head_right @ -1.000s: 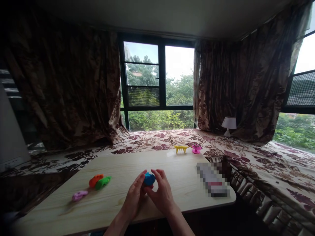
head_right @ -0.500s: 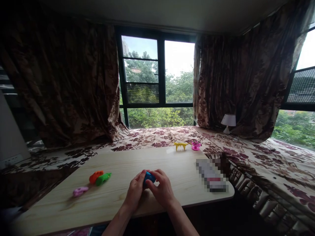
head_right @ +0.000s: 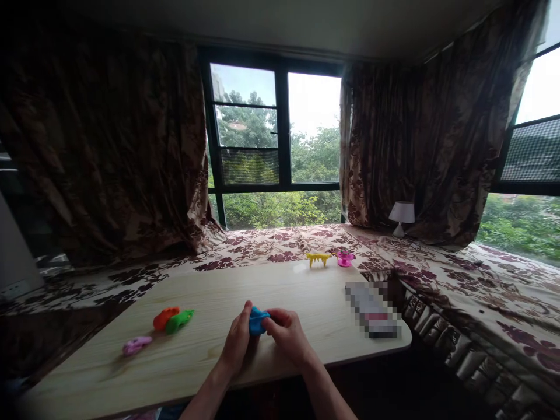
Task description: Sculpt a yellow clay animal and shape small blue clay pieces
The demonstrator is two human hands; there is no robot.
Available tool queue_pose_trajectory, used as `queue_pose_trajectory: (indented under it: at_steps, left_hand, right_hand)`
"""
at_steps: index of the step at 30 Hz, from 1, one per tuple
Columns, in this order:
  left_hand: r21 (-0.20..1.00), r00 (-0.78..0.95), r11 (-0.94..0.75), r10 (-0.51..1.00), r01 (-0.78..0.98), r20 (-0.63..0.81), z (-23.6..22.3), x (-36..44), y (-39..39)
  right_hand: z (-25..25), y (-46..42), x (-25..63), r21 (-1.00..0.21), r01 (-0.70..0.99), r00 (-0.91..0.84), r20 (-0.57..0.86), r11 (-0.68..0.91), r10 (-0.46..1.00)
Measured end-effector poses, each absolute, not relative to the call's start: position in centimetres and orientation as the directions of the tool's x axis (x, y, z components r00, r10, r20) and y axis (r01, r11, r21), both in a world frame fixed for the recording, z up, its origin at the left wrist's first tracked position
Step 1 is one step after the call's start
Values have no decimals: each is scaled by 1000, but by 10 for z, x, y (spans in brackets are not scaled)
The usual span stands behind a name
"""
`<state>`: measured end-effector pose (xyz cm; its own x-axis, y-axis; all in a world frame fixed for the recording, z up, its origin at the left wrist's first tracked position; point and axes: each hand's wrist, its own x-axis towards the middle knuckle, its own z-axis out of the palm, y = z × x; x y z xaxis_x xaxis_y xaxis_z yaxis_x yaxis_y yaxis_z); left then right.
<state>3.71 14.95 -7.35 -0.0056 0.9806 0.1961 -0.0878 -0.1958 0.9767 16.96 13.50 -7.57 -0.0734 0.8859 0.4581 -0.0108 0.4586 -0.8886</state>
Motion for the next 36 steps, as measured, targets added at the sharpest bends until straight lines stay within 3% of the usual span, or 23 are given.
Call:
queue_pose_trajectory:
  at_steps: [7, 14, 24, 36]
  left_hand:
    - [955, 52, -290, 955, -54, 293, -72, 45, 149]
    - [952, 156, -298, 940, -67, 305, -76, 41, 154]
    - [958, 227, -277, 931, -71, 286, -70, 40, 146]
    - [964, 203, -215, 948, -156, 245, -71, 38, 140]
  right_hand:
    - [-84, 149, 171, -879, -28, 186, 464, 476, 866]
    - [-78, 141, 176, -887, -22, 95, 456, 460, 885]
    - [-74, 137, 174, -883, 19, 102, 469, 469, 877]
    - [-78, 138, 175, -897, -55, 148, 428, 439, 892]
